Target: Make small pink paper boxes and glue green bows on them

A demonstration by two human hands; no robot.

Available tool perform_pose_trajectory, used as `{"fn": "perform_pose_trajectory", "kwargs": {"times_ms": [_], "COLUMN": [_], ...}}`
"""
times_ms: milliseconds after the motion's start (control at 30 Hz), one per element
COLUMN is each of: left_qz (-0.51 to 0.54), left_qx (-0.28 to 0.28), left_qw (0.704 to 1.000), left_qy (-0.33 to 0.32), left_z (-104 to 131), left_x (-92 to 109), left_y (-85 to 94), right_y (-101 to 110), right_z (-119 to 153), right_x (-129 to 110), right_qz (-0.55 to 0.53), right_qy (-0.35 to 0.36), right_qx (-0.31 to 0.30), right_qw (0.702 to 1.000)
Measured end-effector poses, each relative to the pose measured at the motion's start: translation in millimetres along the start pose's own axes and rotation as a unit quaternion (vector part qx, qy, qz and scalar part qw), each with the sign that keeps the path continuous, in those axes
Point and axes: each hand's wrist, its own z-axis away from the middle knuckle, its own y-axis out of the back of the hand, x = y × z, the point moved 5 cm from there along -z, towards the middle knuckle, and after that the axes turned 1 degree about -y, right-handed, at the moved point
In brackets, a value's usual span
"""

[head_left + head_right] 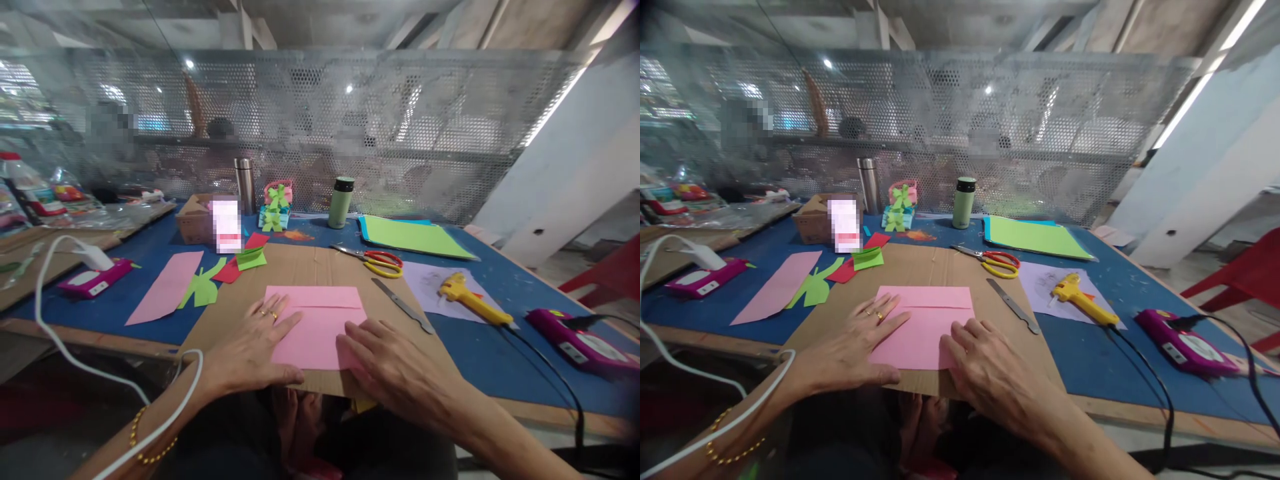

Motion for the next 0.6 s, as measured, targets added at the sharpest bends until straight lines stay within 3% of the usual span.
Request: {"fn": "perform_pose_trajectory", "kwargs": {"times_ms": [100,300,400,600], "left_qz": [0.003,0.003,0.001,0.006], "left_qx": [-0.003,-0.02,-0.026,0.017], "left_qw": [1.0,1.0,1.0,1.0], "left_qy": [0.006,0.004,0.014,0.008], "left_z": [0.3,3.7,4.7,1.2], "left_x": [0.5,6.3,5.7,5.3], "left_y": [0.6,3.0,1.1,-4.3], "right_y": [0.2,0.7,4.2,9.0], "right_z": [8.3,2.0,-2.4,-1.9], "right_x": [2.2,7.9,10.8,24.2], "right_qz": [-0.007,-0.07,-0.089,-0.072], "right_qy": [0.007,-0.011,-0.017,-0.123], "right_qx": [0.016,-0.036,-0.01,0.047], "right_qw": [1.0,0.997,0.996,0.989]}}
